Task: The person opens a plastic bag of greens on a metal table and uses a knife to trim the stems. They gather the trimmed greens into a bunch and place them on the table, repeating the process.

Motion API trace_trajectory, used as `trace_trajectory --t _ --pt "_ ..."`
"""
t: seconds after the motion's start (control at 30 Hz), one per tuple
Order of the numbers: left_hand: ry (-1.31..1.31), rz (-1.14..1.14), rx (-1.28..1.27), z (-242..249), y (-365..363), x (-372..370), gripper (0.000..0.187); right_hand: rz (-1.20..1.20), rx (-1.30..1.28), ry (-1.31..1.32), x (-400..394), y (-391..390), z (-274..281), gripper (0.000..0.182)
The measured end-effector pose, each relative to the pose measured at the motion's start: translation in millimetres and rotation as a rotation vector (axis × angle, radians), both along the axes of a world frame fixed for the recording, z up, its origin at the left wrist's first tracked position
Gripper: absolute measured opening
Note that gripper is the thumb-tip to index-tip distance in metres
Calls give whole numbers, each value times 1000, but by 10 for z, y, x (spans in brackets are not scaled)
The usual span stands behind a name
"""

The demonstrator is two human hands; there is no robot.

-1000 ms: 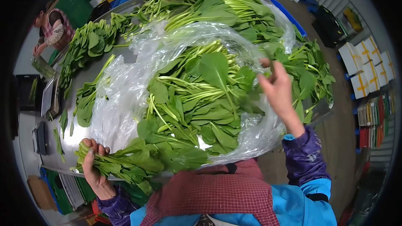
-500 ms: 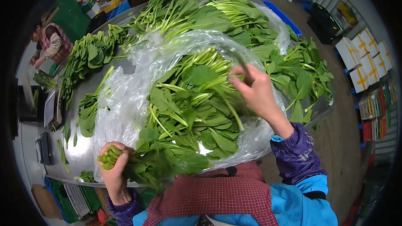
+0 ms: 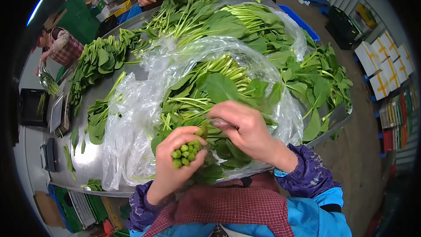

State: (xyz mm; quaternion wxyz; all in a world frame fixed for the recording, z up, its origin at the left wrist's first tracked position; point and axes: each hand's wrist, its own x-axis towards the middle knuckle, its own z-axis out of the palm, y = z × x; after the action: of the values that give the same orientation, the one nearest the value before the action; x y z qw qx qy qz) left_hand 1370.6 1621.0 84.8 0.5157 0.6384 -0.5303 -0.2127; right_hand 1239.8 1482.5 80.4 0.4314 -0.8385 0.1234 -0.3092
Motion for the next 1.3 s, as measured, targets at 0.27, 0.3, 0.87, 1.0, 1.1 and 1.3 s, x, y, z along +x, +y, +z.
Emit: trace_trajectory --t 0.27,0.3,0.87,1.0,1.1,1.3 --pt "13 29 -15 -17 22 30 18 -206 -295 280 14 -103 -289 23" --pt "15 34 -7 -8 35 48 19 -138 -191 271 -9 -132 -282 27" --pt "579 191 -45 -13 1066 770 16 -460 -700 375 -201 -532 349 26" --pt "789 425 -212 -49 1289 813 37 -237 -540 314 -128 -389 -41 27" --pt "741 454 -249 -44 1247 792 67 161 -257 511 23 79 -787 10" --pt "639 399 -57 -89 1226 712 49 88 -327 682 162 475 -1426 15"
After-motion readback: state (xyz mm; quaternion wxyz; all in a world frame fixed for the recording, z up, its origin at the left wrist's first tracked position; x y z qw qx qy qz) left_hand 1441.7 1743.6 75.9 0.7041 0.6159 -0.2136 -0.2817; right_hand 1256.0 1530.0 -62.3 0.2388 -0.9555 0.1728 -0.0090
